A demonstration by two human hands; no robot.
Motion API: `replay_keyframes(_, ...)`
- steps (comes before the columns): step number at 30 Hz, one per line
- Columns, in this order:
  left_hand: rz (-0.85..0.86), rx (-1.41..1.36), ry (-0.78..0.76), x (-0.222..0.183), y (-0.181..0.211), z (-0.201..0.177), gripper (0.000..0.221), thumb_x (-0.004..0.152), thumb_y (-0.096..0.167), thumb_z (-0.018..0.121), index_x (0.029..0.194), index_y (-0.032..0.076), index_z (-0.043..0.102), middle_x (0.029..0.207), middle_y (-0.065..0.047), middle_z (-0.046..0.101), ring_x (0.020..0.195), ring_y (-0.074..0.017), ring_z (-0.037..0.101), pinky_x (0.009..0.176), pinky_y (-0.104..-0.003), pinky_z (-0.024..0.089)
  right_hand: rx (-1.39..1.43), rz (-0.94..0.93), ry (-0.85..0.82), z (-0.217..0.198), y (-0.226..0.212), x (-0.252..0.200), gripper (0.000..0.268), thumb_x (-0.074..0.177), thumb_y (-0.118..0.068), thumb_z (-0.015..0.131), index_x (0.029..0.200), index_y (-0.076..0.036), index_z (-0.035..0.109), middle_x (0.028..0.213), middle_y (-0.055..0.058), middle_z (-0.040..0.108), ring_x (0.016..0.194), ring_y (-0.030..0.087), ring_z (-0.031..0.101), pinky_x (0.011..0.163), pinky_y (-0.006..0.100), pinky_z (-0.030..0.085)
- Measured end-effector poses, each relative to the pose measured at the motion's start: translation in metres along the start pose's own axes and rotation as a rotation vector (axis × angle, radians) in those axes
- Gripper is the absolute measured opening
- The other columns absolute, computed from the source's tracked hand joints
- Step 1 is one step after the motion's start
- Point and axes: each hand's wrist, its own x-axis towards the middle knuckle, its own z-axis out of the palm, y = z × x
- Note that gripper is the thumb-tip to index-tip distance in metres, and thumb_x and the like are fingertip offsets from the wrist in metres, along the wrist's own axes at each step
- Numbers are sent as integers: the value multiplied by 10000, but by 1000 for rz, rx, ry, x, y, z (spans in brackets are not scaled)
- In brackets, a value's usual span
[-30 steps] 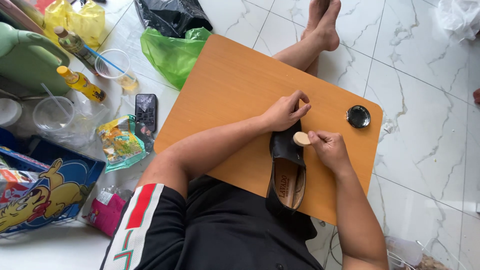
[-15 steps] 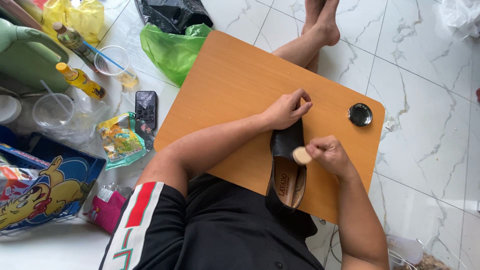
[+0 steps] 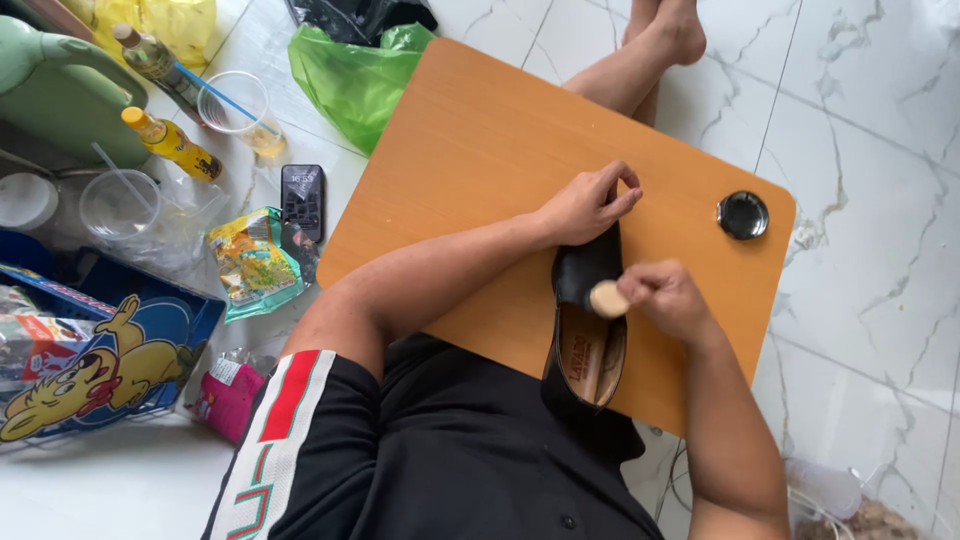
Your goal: Polishing a black leather loafer using a brush and shoe polish
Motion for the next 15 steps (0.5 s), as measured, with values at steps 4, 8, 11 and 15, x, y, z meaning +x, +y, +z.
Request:
replay_keyframes(4,16,5,-7,-1,-3,1,163,799,268,489,903,141,485,519,-108,502,567,-317,554,514,-393,426,-265,91,187,-8,-10,4,384,851,-230,520,498,-84,489,413,61,382,440,90,336,433,254,287)
replay_keyframes(8,70,17,18,2,5,0,136,801,214,502,875,103,477,498,-47,501,465,-188,501,422,-294,398,-142,-46,122,2,-33,3,209,761,-118,558,577,-29,516,473,50,404,468,92,314,432,240,289)
replay_keyframes(11,84,42,20,3,10,-2,129,802,179,506,848,63,470,488,-8,503,386,-94,447,345,-226,361,-30,-101,7,2,-32,3,164,720,-76,561,587,13,524,519,29,439,484,103,324,443,205,282)
replay_keyframes(15,80,44,29,4,10,-3,137,799,196,503,842,71,467,502,-23,518,396,-117,464,363,-246,373,-171,50,141,-6,-7,3,137,730,-76,562,686,54,568,581,88,508,503,134,374,458,233,323)
